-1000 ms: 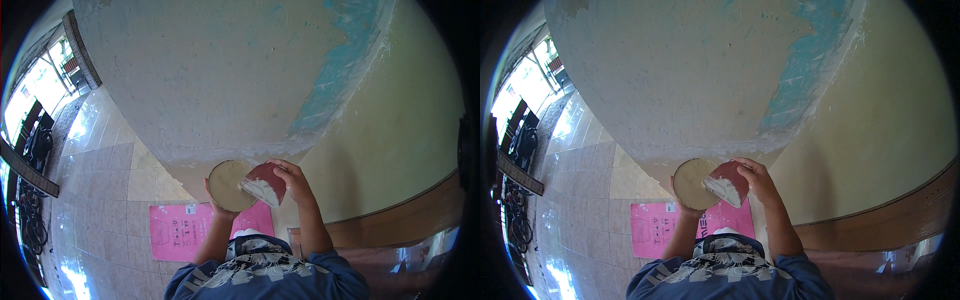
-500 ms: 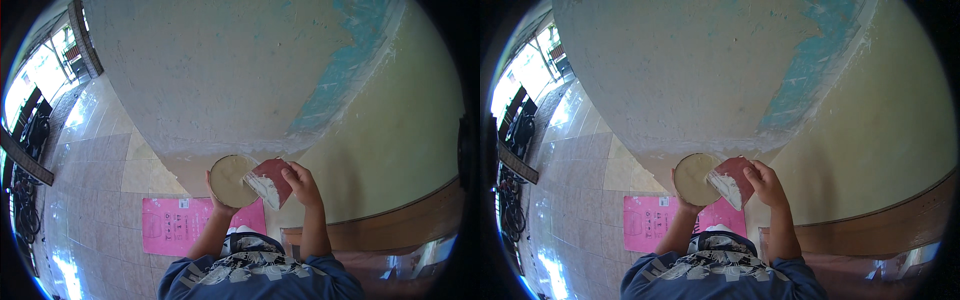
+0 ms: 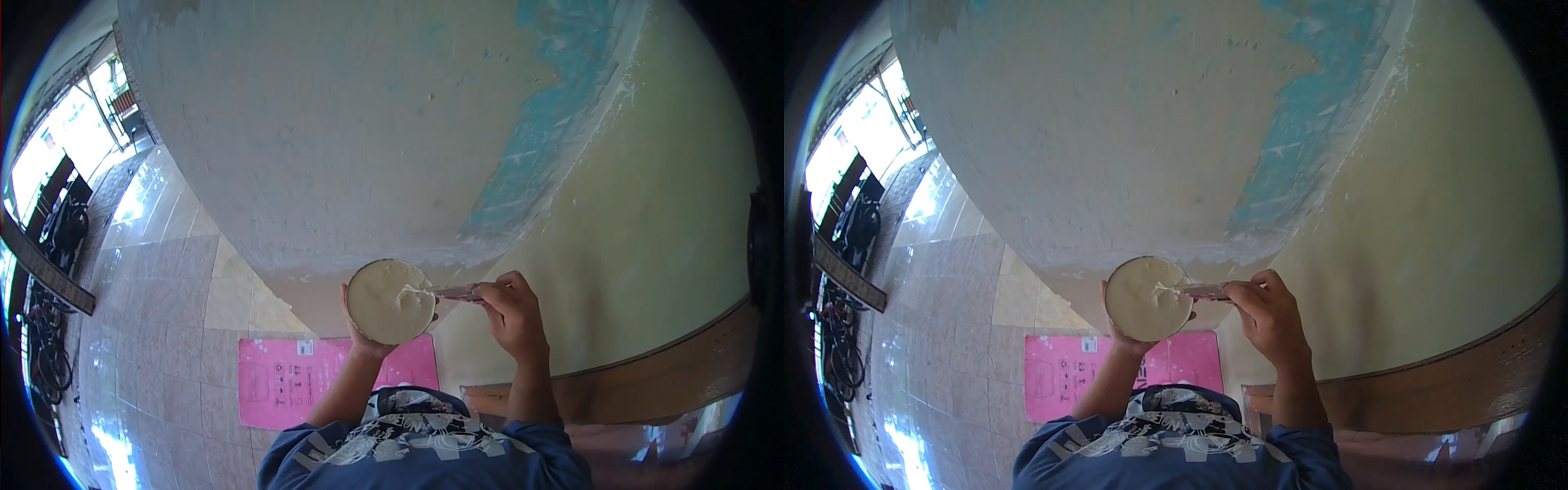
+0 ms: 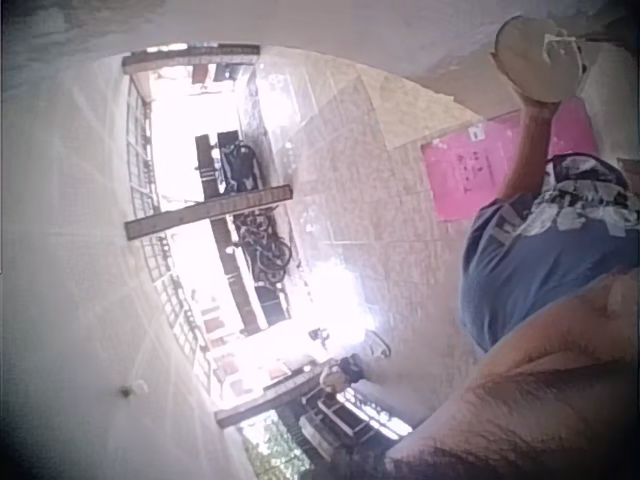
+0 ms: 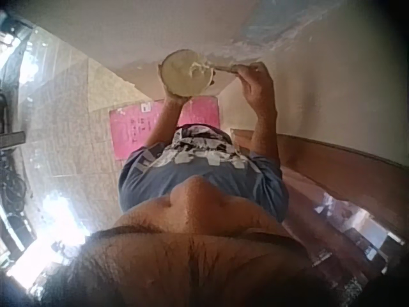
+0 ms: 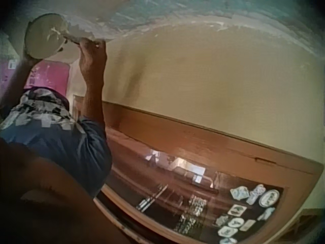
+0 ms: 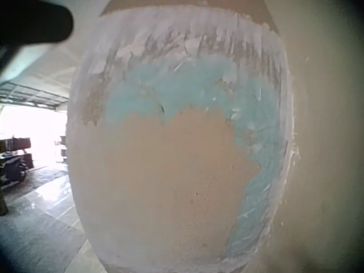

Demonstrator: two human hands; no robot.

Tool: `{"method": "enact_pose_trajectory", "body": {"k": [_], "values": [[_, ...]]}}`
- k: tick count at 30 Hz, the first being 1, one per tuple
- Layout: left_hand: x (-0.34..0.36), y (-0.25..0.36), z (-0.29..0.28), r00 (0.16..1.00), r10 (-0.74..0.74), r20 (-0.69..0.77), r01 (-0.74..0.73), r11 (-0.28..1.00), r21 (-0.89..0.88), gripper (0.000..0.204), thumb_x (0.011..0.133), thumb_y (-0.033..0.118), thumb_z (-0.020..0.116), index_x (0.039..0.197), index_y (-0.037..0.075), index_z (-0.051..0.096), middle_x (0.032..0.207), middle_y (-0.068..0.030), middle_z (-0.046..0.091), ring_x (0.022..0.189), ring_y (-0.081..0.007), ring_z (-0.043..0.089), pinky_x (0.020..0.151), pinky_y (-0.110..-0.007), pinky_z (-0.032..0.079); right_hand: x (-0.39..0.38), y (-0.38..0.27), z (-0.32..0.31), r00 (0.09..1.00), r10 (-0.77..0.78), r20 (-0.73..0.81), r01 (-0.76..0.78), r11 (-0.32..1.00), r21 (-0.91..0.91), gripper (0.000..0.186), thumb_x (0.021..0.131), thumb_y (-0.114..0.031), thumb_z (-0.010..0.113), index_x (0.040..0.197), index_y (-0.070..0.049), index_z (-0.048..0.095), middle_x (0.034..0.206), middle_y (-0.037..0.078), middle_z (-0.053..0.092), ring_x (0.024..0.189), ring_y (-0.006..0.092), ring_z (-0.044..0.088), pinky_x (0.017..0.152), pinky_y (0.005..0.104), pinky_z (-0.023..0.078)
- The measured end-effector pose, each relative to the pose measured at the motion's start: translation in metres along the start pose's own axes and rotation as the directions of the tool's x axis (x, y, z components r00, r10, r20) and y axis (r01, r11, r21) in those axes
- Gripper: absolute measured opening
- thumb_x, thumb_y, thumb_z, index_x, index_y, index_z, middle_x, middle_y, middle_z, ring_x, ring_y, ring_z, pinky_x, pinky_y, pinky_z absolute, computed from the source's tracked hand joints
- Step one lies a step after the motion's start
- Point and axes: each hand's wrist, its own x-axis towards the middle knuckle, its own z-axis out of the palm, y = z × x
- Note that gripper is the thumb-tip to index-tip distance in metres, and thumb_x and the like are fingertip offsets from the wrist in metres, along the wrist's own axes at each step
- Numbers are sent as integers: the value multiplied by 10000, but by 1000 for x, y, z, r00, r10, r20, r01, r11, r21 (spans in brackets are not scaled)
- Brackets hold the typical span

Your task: The person applies wall putty from a container to a wall surface with a putty knife.

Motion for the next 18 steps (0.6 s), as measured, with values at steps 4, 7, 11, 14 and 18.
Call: {"method": "enact_pose_trajectory", "body": {"k": [4, 7, 11, 14, 18], "values": [[15, -1, 21, 998, -40, 48, 42, 998, -45, 965, 822, 843, 386, 1493, 151, 349, 1454, -237, 409, 1254, -523, 458, 955, -752, 395, 12, 16, -6, 998, 14, -67, -12, 999, 31, 279, 731, 66, 706, 972, -70, 672, 926, 54, 729, 809, 270, 591, 647, 360, 508], [25, -5, 29, 998, -28, 63, 31, 998, -50, 969, 825, 842, 386, 1492, 141, 348, 1449, -237, 418, 1238, -533, 470, 955, -743, 404, 20, 26, -12, 996, -10, -94, 12, 1000, 27, 264, 725, 78, 702, 946, -64, 680, 905, 64, 728, 794, 274, 589, 644, 358, 508], [32, -8, 48, 990, -73, 118, 74, 997, -3, 980, 821, 839, 401, 1495, 130, 345, 1440, -251, 427, 1235, -558, 465, 954, -739, 409, 33, 32, -21, 979, -98, -179, 92, 995, -39, 257, 726, 86, 703, 938, -57, 683, 902, 60, 727, 765, 274, 581, 634, 359, 504], [38, -6, 65, 975, -116, 187, 116, 993, 14, 991, 816, 839, 413, 1496, 122, 343, 1441, -261, 425, 1238, -579, 453, 952, -732, 416, 50, 34, -28, 962, -115, -248, 116, 993, -11, 253, 728, 87, 712, 939, -48, 682, 897, 66, 724, 752, 265, 579, 631, 358, 500], [44, 1, 81, 958, -125, 257, 123, 992, 25, 999, 814, 834, 431, 1494, 108, 343, 1449, -264, 417, 1245, -597, 435, 955, -724, 422, 79, 31, -41, 949, -116, -294, 147, 985, 86, 242, 736, 84, 729, 941, -33, 678, 867, 85, 708, 749, 244, 581, 629, 354, 494]]}}
